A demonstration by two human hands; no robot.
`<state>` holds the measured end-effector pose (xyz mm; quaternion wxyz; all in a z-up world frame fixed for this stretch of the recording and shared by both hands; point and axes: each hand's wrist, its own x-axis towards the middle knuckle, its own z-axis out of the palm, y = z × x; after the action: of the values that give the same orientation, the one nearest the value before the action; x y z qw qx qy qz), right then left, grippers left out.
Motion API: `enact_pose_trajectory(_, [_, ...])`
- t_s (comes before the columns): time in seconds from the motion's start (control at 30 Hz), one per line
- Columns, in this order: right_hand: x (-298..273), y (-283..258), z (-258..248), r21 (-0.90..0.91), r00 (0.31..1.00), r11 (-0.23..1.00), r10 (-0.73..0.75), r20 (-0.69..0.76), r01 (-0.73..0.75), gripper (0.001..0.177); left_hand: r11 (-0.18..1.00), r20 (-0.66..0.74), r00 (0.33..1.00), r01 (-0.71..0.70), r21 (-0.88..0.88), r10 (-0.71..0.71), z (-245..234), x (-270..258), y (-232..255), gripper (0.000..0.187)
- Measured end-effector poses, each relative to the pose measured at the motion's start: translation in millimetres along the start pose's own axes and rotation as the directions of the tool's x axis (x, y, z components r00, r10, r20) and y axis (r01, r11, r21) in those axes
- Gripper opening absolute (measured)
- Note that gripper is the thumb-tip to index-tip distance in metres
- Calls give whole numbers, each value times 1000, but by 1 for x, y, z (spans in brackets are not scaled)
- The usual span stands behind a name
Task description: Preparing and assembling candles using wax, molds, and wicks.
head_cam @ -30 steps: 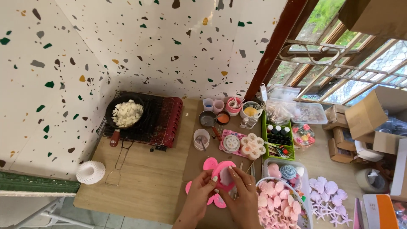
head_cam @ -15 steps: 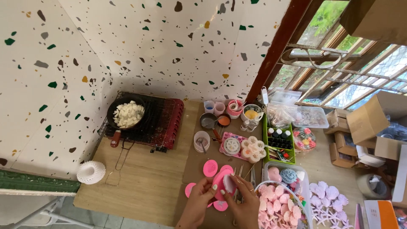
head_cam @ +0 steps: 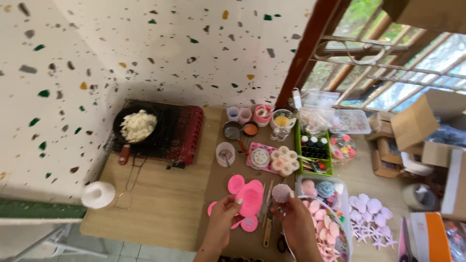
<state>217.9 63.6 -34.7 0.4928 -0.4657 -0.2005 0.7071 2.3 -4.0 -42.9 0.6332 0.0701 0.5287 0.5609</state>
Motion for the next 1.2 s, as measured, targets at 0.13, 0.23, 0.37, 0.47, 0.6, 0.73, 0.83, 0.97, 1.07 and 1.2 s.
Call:
enact_pose_trajectory(0.13, [14,-16,-21,271,961,923,275,26,-272,26,999,-26,1000,-11,-34,10,-24,31,-30,35])
enact_pose_trajectory(0.23, [30,-2,-63,373,963,890,220,154,-263,20,971,-51,995,67,-229,-81,-148,125,-131,38])
enact_pose_trajectory(0.37, [72,2,-134,436,966,873,258,-28,-220,16,894,-138,941,237,-381,-309,-238,195,-156,40])
enact_pose_trajectory(0.47, [106,27,-240,684,980,727,86,-180,62,4,953,-127,969,177,-246,-213,-255,219,-146,40])
enact_pose_trajectory(0.6, [140,-10,-351,488,915,850,22,-404,195,11,997,-488,873,-44,-63,8,-223,246,-124,35])
enact_pose_trajectory(0.73, [168,8,-454,258,718,951,61,-694,168,15,986,-491,867,1,168,83,-206,256,-109,29])
enact_pose_trajectory(0.83, [176,14,-460,41,715,999,52,-698,-33,26,995,-529,844,-62,71,91,-195,260,-108,33])
enact_pose_trajectory(0.97, [186,20,-462,-96,759,986,44,-649,-140,33,991,-477,869,-102,82,129,-189,266,-119,33])
enact_pose_trajectory(1.07, [211,40,-493,-276,835,958,-86,-543,-80,39,977,-406,890,-211,42,210,-186,256,-122,33])
enact_pose_trajectory(1.2, [214,23,-489,-304,824,953,-166,-541,-8,38,958,-504,816,-208,199,282,-177,255,-117,40])
